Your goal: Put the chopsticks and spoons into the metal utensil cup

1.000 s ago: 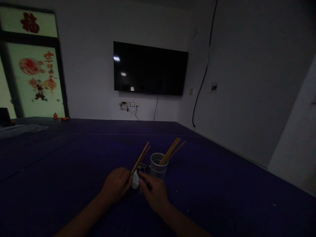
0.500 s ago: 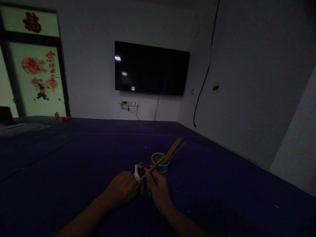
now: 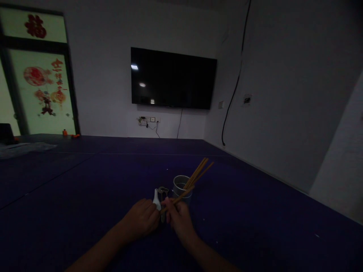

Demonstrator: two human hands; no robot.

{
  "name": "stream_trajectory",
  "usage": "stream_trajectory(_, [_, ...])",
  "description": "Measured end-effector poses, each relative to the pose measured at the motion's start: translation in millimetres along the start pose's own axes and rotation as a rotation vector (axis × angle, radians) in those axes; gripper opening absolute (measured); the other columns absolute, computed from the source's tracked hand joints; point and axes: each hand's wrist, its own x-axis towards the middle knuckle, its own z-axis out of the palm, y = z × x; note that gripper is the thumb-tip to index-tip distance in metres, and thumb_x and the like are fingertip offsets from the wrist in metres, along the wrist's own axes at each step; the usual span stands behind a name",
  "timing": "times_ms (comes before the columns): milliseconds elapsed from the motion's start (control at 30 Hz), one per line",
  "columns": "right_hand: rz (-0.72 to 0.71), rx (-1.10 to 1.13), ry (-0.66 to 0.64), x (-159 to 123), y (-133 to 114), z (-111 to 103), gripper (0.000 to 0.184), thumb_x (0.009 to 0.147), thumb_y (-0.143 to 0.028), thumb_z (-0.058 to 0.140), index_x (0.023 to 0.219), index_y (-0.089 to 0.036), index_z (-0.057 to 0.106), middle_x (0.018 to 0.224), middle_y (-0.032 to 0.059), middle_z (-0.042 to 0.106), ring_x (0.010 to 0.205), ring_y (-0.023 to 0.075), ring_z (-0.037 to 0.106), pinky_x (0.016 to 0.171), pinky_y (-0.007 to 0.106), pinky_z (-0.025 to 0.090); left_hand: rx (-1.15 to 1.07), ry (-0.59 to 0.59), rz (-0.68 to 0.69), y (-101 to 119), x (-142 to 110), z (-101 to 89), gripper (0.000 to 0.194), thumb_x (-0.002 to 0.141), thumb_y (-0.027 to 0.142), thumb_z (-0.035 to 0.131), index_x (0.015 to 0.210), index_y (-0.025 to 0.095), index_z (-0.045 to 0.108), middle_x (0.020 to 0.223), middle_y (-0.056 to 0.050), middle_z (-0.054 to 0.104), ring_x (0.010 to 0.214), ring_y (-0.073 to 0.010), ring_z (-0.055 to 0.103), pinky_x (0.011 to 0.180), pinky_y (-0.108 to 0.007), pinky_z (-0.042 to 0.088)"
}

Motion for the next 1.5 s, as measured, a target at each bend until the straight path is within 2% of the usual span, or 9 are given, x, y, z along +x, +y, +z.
stream_trajectory(467, [-0.005,0.048,-0.048,-6.9,-8.3,-1.5,0.056,0.079,-0.067,0.047,0.068,-0.014,0.061,0.047,-0.0037,0.045,0.04,0.0078,0.039,0.039,0.019,0.029,-0.023,0.082,-0.032,0.3,1.8,-5.8,0.018,0.084,0.02,0.045,0.066,0.019,0.047,0.056,0.001,0.049,0.051,-0.0124,0.045,0.051,-0.027,0.034])
stream_trajectory(600, [-0.058,0.061,0.014,-8.5,-17.2,-4.2,0.055,0.079,-0.068,0.045,0.069,-0.015,0.06,0.047,-0.0043,0.044,0.041,0.0087,0.04,0.041,0.02,0.03,-0.023,0.051,-0.066,-3.8,0.5,-11.0,0.024,0.087,0.03,0.043,0.067,0.019,0.048,0.058,-0.001,0.051,0.053,-0.0135,0.046,0.052,-0.027,0.035])
stream_trajectory(833, [-0.118,0.04,0.073,-9.0,-22.3,-4.3,0.053,0.079,-0.067,0.046,0.064,-0.017,0.056,0.049,-0.0051,0.039,0.044,0.0091,0.037,0.042,0.021,0.028,0.061,0.006,-0.059,-2.6,2.2,-5.9,0.026,0.086,0.015,0.036,0.061,0.02,0.046,0.054,-0.001,0.05,0.051,-0.0136,0.046,0.05,-0.027,0.035])
stream_trajectory(967, [-0.156,-0.056,0.054,-8.9,-19.3,-6.2,0.049,0.084,-0.061,0.045,0.065,-0.018,0.058,0.051,-0.0037,0.041,0.048,0.0105,0.04,0.045,0.022,0.031,0.005,-0.038,-0.096,-1.4,-1.5,-3.1,0.027,0.089,0.023,0.038,0.064,0.019,0.047,0.057,-0.001,0.053,0.052,-0.0135,0.049,0.052,-0.026,0.038])
stream_trajectory(1067, [-0.279,-0.126,0.202,-7.0,-28.0,-15.4,0.05,0.087,-0.059,0.037,0.064,-0.019,0.057,0.052,-0.002,0.045,0.049,0.0121,0.042,0.047,0.023,0.033,-0.052,-0.077,-0.231,-5.8,-8.9,-2.0,0.032,0.093,0.039,0.033,0.078,0.018,0.053,0.067,-0.004,0.061,0.06,-0.0164,0.056,0.057,-0.029,0.043])
stream_trajectory(1167, [-0.459,-0.24,0.588,-0.1,-42.9,-31.4,0.053,0.088,-0.06,0.03,0.064,-0.021,0.055,0.056,-0.0004,0.049,0.051,0.0136,0.043,0.048,0.025,0.033,-0.08,-0.12,-0.412,-12.1,-17.8,1.8,0.038,0.094,0.042,0.026,0.094,0.016,0.053,0.079,-0.007,0.066,0.07,-0.0182,0.062,0.062,-0.03,0.047])
stream_trajectory(1233, [-0.512,-0.331,0.726,7.8,-49.8,-43.6,0.053,0.089,-0.06,0.028,0.066,-0.021,0.055,0.056,-0.0007,0.048,0.051,0.0145,0.044,0.05,0.026,0.034,-0.103,-0.173,-0.515,-14.9,-22.0,5.3,0.037,0.095,0.041,0.025,0.098,0.017,0.053,0.085,-0.007,0.067,0.075,-0.0182,0.064,0.066,-0.029,0.048])
stream_trajectory(1333, [-0.465,-0.428,0.76,21.4,-51.3,-59.5,0.054,0.089,-0.061,0.025,0.067,-0.02,0.054,0.062,0.0026,0.056,0.059,0.0174,0.053,0.057,0.028,0.038,-0.157,-0.278,-0.606,-15.0,-23.4,8.8,0.037,0.095,0.039,0.025,0.093,0.018,0.055,0.083,-0.006,0.067,0.074,-0.0176,0.064,0.065,-0.028,0.047])
stream_trajectory(1500, [-0.346,-0.535,0.624,38.3,-41.4,-73.7,0.06,0.089,-0.062,0.025,0.067,-0.018,0.059,0.064,0.0088,0.063,0.065,0.0223,0.059,0.06,0.03,0.039,-0.201,-0.351,-0.605,-9.4,-17.7,8.2,0.04,0.095,0.036,0.024,0.081,0.019,0.057,0.072,-0.004,0.065,0.065,-0.0152,0.06,0.06,-0.026,0.044])
